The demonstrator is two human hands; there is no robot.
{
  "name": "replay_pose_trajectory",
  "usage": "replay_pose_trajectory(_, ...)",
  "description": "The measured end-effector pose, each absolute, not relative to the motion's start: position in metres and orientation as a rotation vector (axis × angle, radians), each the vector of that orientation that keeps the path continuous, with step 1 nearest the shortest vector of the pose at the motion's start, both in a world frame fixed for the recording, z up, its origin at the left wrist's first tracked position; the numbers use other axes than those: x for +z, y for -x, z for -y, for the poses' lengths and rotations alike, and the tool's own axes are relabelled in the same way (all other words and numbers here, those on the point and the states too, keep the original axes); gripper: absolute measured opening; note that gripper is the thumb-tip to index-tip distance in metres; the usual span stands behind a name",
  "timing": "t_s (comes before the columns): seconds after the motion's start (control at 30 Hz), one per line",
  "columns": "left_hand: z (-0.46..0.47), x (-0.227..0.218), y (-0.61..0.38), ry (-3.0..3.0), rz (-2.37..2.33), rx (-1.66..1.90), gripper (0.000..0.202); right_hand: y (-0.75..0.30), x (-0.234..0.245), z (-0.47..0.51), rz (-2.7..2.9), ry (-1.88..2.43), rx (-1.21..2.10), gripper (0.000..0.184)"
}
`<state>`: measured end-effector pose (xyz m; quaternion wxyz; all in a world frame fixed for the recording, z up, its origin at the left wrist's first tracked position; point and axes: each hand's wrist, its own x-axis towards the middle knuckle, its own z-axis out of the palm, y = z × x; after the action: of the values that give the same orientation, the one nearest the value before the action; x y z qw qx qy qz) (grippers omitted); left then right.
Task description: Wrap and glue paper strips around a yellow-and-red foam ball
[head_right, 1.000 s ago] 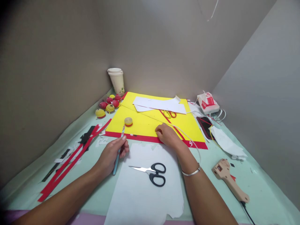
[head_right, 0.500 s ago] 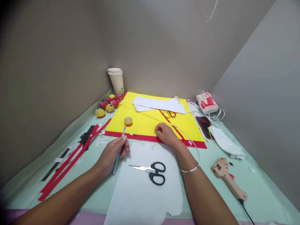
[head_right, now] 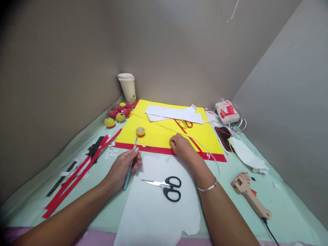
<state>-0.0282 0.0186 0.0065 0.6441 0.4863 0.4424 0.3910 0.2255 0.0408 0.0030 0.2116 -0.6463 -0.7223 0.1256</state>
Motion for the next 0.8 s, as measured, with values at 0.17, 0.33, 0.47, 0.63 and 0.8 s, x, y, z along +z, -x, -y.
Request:
replay_pose_trajectory(0.17, -0.0187, 0.0064, 0.0279, -1.111, -1.019, 0.883, 0.041, -0.2251, 0.0, -0.0418, 2.044, 1.797, 0.337, 0.014)
replay_pose_trajectory(0.33, -0.0181, 0.0063, 0.0275, -1.119, -1.024, 0.877, 0.041, -0.2279, -0.0031, -0.0436, 2.003, 1.819, 0.339, 0.019)
replay_pose_trajectory(0.47, -0.0185, 0.0059, 0.0278, -1.13, -1.022, 0.875, 0.041, -0.2301, -0.0025, -0.0435, 1.967, 1.83, 0.347, 0.02)
replay_pose_trajectory(0.63, -0.0183, 0.0081, 0.0272, -1.131, -1.033, 0.87, 0.041, -0.2296, -0.004, -0.0436, 1.964, 1.836, 0.341, 0.024)
replay_pose_trajectory(0.8, -0.0166, 0.0107, 0.0268, -1.131, -1.039, 0.868, 0.042, -0.229, -0.0051, -0.0433, 1.974, 1.832, 0.344, 0.025)
